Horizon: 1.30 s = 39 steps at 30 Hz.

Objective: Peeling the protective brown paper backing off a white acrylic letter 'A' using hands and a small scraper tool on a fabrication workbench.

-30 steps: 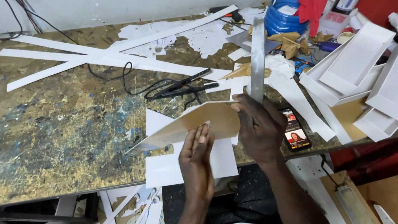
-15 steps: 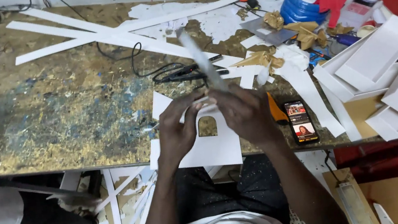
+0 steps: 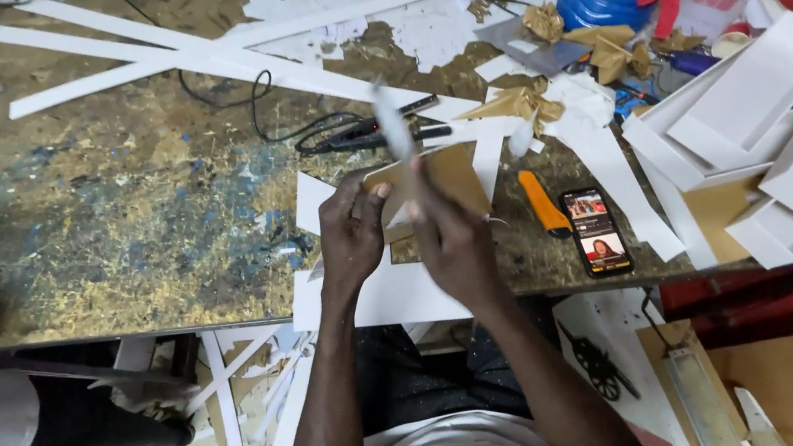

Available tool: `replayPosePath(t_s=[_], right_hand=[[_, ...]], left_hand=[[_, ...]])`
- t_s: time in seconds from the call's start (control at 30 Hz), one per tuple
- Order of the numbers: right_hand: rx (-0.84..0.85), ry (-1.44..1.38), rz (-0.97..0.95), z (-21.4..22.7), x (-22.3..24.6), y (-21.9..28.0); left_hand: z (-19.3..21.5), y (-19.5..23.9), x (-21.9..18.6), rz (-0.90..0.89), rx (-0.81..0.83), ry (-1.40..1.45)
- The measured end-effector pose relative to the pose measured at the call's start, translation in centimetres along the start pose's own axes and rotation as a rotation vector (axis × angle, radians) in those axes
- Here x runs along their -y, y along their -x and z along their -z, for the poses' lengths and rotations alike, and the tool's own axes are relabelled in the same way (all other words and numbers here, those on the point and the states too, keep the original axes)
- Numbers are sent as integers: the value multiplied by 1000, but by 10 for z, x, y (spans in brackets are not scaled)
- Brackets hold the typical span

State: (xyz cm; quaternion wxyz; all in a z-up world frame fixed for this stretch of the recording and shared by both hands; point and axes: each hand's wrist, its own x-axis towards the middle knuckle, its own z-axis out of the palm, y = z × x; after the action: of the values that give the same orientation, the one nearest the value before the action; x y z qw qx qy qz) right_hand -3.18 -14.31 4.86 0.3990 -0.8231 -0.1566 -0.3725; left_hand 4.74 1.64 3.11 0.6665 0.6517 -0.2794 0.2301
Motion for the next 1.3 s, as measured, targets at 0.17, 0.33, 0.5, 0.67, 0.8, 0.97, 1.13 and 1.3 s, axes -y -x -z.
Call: replayPosePath(t_s=[0.17, 0.33, 0.5, 0.67, 0.8, 0.97, 1.13, 1.3], right_hand=[[95, -26, -29, 2, 42, 9], [73, 20, 59, 9, 64, -20], [81, -48, -36, 20, 60, 2], [19, 39, -31, 27, 37, -39], [198, 104, -85, 32, 49, -18], [10, 104, -133, 44, 27, -30], [93, 122, -93, 37, 41, 8], [65, 68, -131, 37, 39, 25]], left_hand=[[-2, 8, 6, -24, -28, -9], [-4, -5, 1, -86, -46, -53], [-5, -6, -9, -48, -82, -77], [-9, -1, -8, -42, -72, -116], [-6, -1, 5, -49, -67, -170], [-2, 3, -3, 40, -36, -82], [3, 0, 14, 27, -45, -90], [6, -10, -12, -10, -78, -100]])
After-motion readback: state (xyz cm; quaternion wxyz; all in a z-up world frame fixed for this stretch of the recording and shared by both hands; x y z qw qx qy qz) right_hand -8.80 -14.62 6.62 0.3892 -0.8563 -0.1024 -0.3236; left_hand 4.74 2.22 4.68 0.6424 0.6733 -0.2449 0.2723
